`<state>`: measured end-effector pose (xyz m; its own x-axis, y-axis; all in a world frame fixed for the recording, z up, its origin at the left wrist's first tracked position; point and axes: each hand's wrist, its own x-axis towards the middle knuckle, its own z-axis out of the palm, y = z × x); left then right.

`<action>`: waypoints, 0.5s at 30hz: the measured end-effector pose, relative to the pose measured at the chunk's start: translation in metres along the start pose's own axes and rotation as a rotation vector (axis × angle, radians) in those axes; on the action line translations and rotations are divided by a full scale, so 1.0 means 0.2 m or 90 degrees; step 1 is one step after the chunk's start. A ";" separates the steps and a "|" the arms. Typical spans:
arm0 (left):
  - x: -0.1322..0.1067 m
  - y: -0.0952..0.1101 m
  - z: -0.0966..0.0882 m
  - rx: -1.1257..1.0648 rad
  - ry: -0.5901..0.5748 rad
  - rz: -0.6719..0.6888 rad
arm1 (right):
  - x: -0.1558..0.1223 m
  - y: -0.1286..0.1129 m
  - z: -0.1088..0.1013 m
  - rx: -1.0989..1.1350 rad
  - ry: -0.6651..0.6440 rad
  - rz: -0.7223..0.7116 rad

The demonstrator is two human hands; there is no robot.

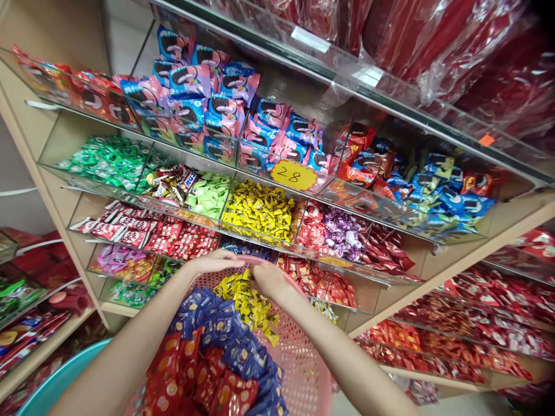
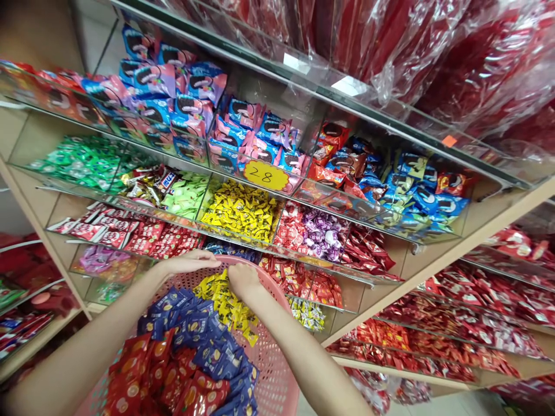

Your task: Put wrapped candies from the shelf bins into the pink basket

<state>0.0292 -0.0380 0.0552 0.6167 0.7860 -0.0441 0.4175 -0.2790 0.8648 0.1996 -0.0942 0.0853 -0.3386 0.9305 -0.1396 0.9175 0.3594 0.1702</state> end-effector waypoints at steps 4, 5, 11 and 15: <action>0.01 -0.02 0.00 -0.006 -0.002 0.013 | 0.10 -0.05 0.02 -0.012 0.011 -0.003; 0.01 -0.03 0.00 -0.006 0.001 0.015 | 0.11 -0.05 0.03 -0.012 0.011 -0.001; 0.00 -0.02 0.00 -0.006 0.003 0.001 | -0.03 0.01 0.06 0.027 0.026 0.021; -0.02 0.03 0.00 -0.012 0.004 -0.020 | -0.23 0.05 0.15 0.032 -0.061 0.050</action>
<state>0.0288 -0.0420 0.0609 0.5990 0.7978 -0.0681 0.4234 -0.2434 0.8726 0.2312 -0.1353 0.0634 -0.2455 0.9441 -0.2199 0.9507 0.2788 0.1357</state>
